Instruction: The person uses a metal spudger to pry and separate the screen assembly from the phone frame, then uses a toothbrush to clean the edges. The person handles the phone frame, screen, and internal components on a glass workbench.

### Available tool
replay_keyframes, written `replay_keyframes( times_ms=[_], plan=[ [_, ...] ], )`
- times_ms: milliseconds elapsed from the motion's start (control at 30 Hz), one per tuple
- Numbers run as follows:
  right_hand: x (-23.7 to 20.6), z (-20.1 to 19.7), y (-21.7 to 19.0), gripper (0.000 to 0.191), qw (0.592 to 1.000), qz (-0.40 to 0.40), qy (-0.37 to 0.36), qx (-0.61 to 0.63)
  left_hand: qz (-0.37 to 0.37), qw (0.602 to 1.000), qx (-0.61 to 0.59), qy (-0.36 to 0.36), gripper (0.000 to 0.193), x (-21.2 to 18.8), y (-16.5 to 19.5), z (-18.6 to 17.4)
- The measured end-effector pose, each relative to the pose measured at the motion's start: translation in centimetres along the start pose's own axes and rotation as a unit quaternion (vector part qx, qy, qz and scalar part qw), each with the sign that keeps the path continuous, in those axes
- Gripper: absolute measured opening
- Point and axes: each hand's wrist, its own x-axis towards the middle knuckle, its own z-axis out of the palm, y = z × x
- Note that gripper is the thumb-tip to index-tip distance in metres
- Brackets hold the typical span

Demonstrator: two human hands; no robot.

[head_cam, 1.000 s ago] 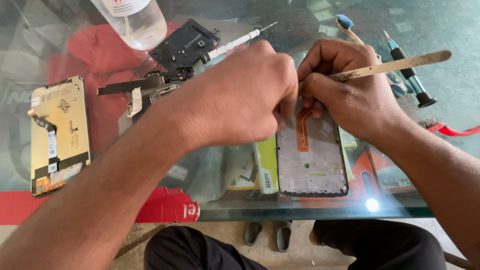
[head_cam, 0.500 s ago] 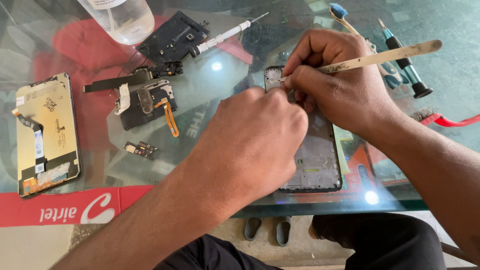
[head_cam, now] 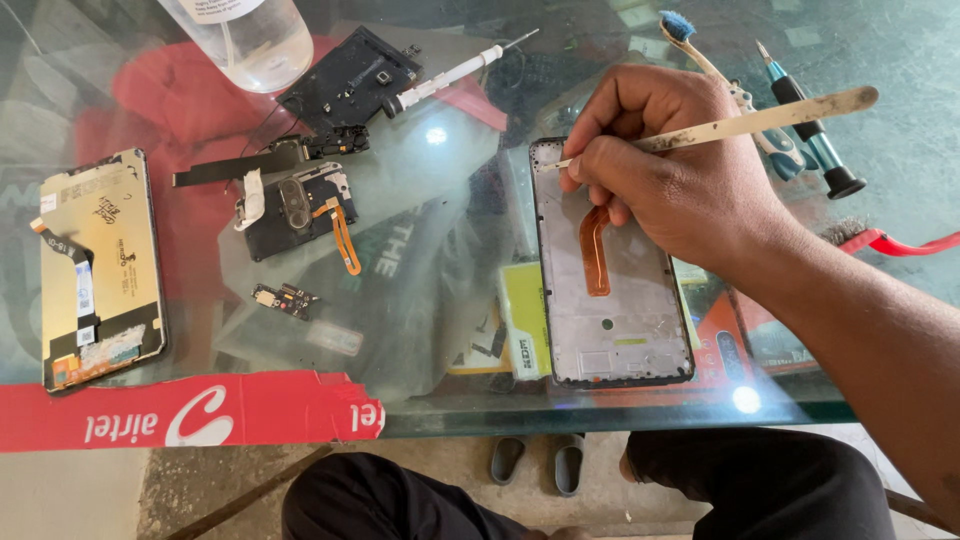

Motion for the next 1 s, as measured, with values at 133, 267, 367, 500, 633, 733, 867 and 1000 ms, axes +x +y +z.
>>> replay_keyframes(
  times_ms=[133,267,367,500,633,733,867,1000],
  plan=[
    [-0.4,-0.1,-0.2,0.01,0.997,0.013,0.007,0.071,0.044,0.999,0.021,-0.009,0.008,-1.3,2.4,0.3],
    [-0.6,-0.6,-0.3,0.009,0.988,0.006,0.039,0.147,0.128,0.96,0.22,0.118,0.008,-0.9,5.5,-3.7],
    [-0.6,-0.7,-0.3,0.009,0.98,0.005,0.052,0.191,0.095,0.917,0.338,0.19,0.005,3.9,5.1,-8.1],
    [-0.3,-0.7,-0.2,0.011,0.977,0.003,0.052,0.205,0.096,0.843,0.504,0.164,0.025,10.1,1.9,-11.4],
    [-0.3,-0.7,0.0,0.014,0.972,0.007,0.079,0.223,0.034,0.858,0.492,0.14,0.022,11.9,-1.8,-11.3],
    [-0.5,-0.7,0.3,0.014,0.974,-0.012,0.093,0.205,0.012,0.869,0.476,0.135,0.034,11.7,-2.9,-10.8],
    [-0.5,-0.7,0.5,0.012,0.977,-0.012,0.092,0.19,0.04,0.882,0.444,0.153,0.047,11.8,-2.7,-11.2],
    [-0.7,-0.6,0.0,0.011,0.979,-0.03,0.094,0.178,-0.051,0.942,0.306,0.128,0.045,11.9,-2.4,-12.9]
  ],
)
